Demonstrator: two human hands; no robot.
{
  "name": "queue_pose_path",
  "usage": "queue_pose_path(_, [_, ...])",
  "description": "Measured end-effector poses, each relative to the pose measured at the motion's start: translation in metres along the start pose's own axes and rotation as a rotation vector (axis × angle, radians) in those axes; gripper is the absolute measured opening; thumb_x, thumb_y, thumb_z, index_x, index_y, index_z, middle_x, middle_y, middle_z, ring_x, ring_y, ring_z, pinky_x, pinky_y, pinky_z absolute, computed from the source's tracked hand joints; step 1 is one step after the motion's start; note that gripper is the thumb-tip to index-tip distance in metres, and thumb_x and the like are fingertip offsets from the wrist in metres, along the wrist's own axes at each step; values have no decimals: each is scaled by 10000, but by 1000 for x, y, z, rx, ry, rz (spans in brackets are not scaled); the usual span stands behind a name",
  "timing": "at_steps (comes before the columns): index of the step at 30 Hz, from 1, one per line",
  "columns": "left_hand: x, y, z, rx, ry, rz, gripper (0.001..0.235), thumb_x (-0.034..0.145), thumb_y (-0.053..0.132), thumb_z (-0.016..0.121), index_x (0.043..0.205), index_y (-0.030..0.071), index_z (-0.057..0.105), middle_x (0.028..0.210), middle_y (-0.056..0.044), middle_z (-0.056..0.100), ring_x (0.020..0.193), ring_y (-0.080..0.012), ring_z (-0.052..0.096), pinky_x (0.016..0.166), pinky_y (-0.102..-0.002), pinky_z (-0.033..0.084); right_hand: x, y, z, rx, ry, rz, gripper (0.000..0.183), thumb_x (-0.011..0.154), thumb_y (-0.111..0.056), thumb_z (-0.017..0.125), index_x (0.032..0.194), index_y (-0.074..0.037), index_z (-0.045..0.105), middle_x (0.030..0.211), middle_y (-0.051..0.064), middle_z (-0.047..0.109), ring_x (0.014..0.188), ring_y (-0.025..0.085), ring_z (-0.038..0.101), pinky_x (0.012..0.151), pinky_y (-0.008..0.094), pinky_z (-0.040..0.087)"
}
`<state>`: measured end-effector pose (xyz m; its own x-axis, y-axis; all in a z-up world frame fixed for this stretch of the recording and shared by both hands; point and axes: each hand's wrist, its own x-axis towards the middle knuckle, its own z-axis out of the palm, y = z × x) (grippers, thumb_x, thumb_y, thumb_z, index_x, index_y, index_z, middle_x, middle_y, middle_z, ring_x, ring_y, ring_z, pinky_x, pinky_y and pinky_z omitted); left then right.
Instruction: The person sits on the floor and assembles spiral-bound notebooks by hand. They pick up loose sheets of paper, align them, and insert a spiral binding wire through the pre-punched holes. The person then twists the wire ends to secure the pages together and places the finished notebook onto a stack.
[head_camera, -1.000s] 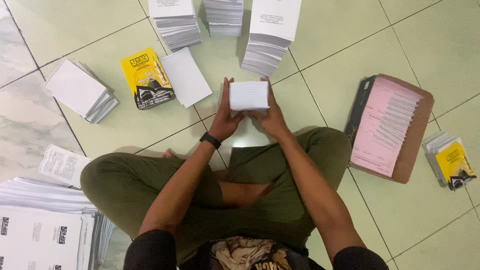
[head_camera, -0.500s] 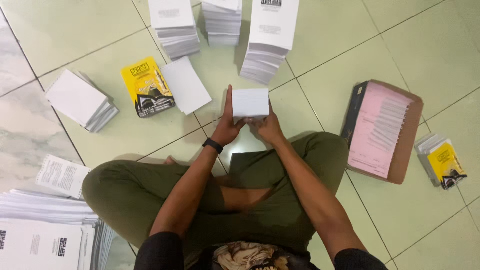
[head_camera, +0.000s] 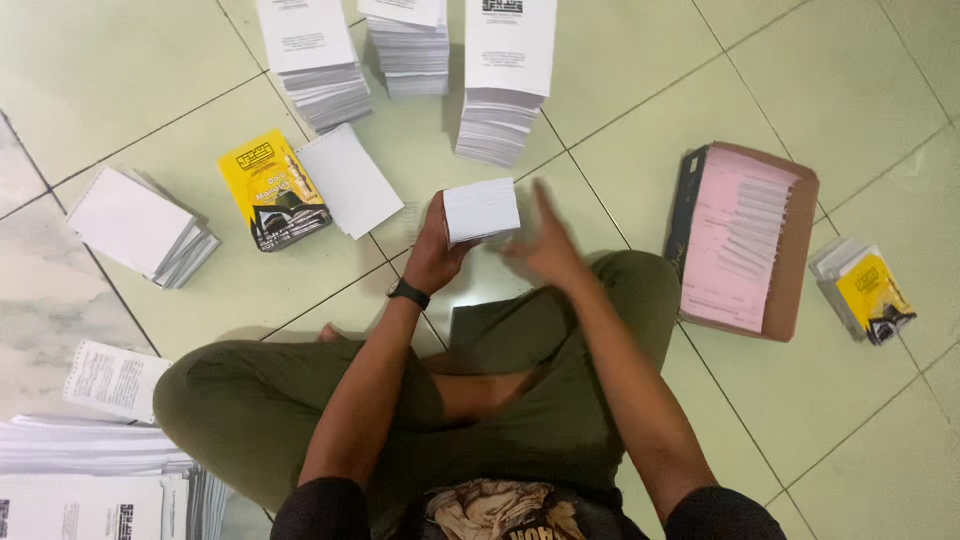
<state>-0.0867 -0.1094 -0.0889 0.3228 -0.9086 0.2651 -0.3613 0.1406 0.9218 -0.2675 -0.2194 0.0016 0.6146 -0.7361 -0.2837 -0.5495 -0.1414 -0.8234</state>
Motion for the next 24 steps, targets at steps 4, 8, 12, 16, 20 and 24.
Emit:
queue_pose_path(4, [-2, 5, -2, -17, 2, -23, 806, 861, 50, 827, 1488, -70, 337, 1393, -290, 488, 1371, -495, 460, 1213, -553, 318, -32, 77, -103, -63, 384, 310, 724, 971, -294, 765, 1587, -222, 391, 1670, 201, 268, 1510, 463, 308, 1115, 681, 419])
queue_pose_path(8, [2, 19, -5, -31, -3, -93, 844, 875, 42, 814, 1519, -72, 281, 1434, -298, 467, 1403, -491, 436, 1224, -566, 310, -55, 200, -172, -546, 626, 301, 588, 825, -250, 870, 1327, -57, 632, 1105, 195, 671, 1064, 444, 639, 832, 567, 540])
queue_pose_path(12, [1, 21, -5, -48, -1, -102, 848, 882, 41, 810, 1532, -53, 274, 1452, -281, 472, 1421, -464, 435, 1233, -541, 309, -41, 256, -189, -634, 359, 264, 355, 881, -192, 658, 1193, -66, 771, 1066, 212, 758, 1058, 467, 701, 934, 564, 535])
queue_pose_path(16, [2, 16, -6, -33, -16, -119, 854, 874, 24, 813, 1532, -57, 275, 1461, -293, 466, 1417, -476, 436, 1230, -549, 311, 15, 268, -195, -576, 354, 254, 223, 885, -260, 742, 1072, -157, 805, 992, 123, 766, 985, 397, 730, 856, 510, 572])
queue_pose_path(20, [-2, 17, -3, -23, -5, -113, 875, 903, 75, 810, 1537, -84, 228, 1480, -333, 439, 1424, -507, 416, 1234, -581, 300, 82, 270, -198, -542, 424, 78, 51, 933, -142, 688, 932, -95, 707, 880, 140, 676, 907, 399, 669, 948, 475, 488])
queue_pose_path(24, [-2, 17, -3, -32, 8, -116, 895, 908, 67, 811, 1563, -53, 213, 1509, -293, 443, 1443, -459, 423, 1248, -562, 300, 119, 232, -183, -634, 440, 46, 153, 912, -135, 629, 800, -52, 692, 721, 155, 668, 763, 388, 714, 856, 502, 545])
